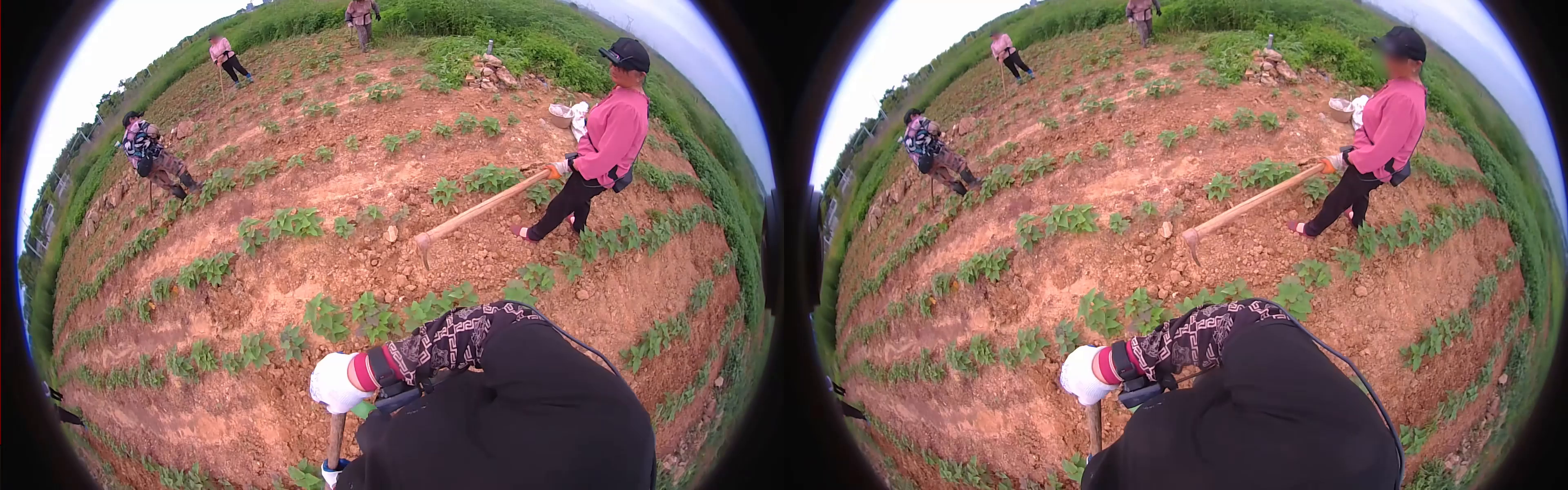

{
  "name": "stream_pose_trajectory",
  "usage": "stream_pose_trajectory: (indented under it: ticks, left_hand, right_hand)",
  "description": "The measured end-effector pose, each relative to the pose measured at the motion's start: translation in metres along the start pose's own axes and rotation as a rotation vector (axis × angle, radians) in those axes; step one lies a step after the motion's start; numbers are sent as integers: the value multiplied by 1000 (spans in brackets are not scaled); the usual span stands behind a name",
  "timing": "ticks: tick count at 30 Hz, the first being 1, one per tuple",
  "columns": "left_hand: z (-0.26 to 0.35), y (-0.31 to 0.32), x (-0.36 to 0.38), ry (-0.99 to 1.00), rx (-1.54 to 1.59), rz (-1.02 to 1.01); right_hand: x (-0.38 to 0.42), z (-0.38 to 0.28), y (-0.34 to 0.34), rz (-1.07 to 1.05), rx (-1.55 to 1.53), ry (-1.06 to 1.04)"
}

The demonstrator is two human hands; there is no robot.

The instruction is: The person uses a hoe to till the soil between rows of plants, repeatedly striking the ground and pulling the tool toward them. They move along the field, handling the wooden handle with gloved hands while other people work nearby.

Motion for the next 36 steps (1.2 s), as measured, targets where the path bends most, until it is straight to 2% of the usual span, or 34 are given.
stream_pose_trajectory:
  ticks: [3, 6, 7, 9, 10, 11, 12, 13, 14, 16, 17, 19, 23, 26, 31, 36]
  left_hand:
    - [-21, 0, -9, -46, -81, -10]
    - [-54, 3, -38, -205, -360, -30]
    - [-45, -2, -29, -83, -193, 18]
    - [48, 20, 55, 170, 150, 50]
    - [18, 13, 34, 142, 436, 195]
    - [27, 27, 43, 100, 389, -135]
    - [28, 32, 45, 51, 372, -236]
    - [-2, 14, 22, 131, 503, -17]
    - [-11, 16, 24, 35, 776, 207]
    - [-21, 21, 18, -148, 1172, 265]
    - [-25, 19, 12, -126, 1166, 196]
    - [-23, 21, 21, -180, 1139, 313]
    - [-17, 31, 25, -235, 1233, 285]
    - [-14, 33, 22, -159, 1272, 286]
    - [-13, 34, 25, -198, 1221, 327]
    - [-22, 31, 16, -156, 1157, 234]
  right_hand:
    - [-3, 4, 7, -48, 13, 27]
    - [-3, 8, 10, -26, -34, 56]
    - [-4, 6, 10, -35, -42, 45]
    - [-1, 7, 5, -77, -2, 69]
    - [1, 7, 1, -83, 9, 67]
    - [3, 7, -1, -93, 18, 61]
    - [1, 8, 2, -77, 14, 44]
    - [0, 10, 5, -57, 11, 34]
    - [0, 11, 7, -53, -6, 24]
    - [2, 12, 2, -94, -26, 60]
    - [3, 12, 1, -63, -16, 49]
    - [3, 17, 6, -22, -9, 39]
    - [5, 20, 9, 9, -10, 51]
    - [6, 23, 13, -23, -2, 78]
    - [8, 26, 15, -1, 5, 72]
    - [9, 26, 16, 12, -1, 69]
Point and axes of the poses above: each hand's wrist, its own x-axis away from the middle knuckle, its own y-axis out of the palm, z = x × y, the point moved 7 cm from there along -x, towards the middle knuckle, and after that the axes turned 4 degrees about y, right-handed, at the moved point
